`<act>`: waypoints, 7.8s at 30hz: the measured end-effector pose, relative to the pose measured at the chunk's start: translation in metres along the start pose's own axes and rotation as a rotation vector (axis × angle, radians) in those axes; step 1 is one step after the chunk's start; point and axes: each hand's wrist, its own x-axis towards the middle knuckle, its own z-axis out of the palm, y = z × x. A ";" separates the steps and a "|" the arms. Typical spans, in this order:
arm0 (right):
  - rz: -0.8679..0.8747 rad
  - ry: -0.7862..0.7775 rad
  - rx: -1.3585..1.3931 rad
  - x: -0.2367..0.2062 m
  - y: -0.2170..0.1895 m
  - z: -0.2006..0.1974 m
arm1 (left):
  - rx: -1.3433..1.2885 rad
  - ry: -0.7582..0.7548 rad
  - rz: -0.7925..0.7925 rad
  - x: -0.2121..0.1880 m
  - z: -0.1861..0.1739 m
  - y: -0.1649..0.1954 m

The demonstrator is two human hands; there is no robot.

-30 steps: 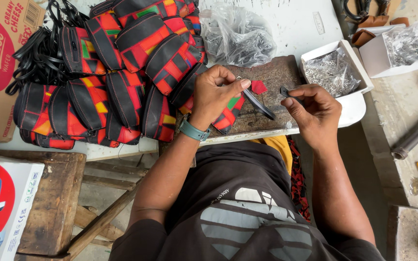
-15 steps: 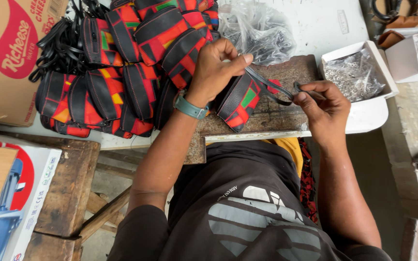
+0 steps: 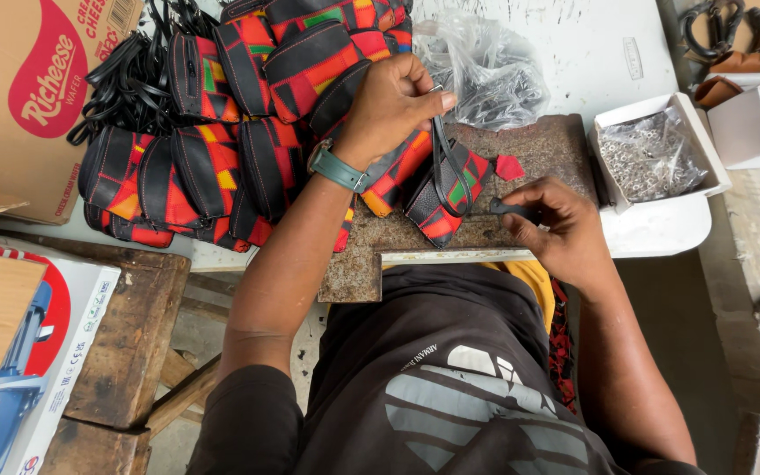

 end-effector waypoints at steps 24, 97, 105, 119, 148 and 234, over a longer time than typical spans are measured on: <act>0.053 -0.507 -0.637 0.057 -0.070 0.047 | -0.022 0.144 -0.052 0.043 0.011 -0.021; -0.193 0.054 0.141 -0.007 -0.030 -0.001 | -0.491 -0.228 -0.032 -0.106 0.079 0.007; -0.288 0.045 0.157 -0.007 -0.038 -0.002 | -0.486 -0.234 -0.008 -0.104 0.080 0.012; -0.214 0.057 0.189 -0.006 -0.019 -0.026 | -0.485 -0.255 -0.068 -0.088 0.105 0.001; -0.341 0.187 0.114 -0.005 0.002 -0.058 | -0.415 -0.398 -0.036 -0.050 0.130 0.018; 0.060 0.157 0.795 -0.011 0.040 -0.044 | -0.202 -0.261 0.107 -0.062 0.145 0.017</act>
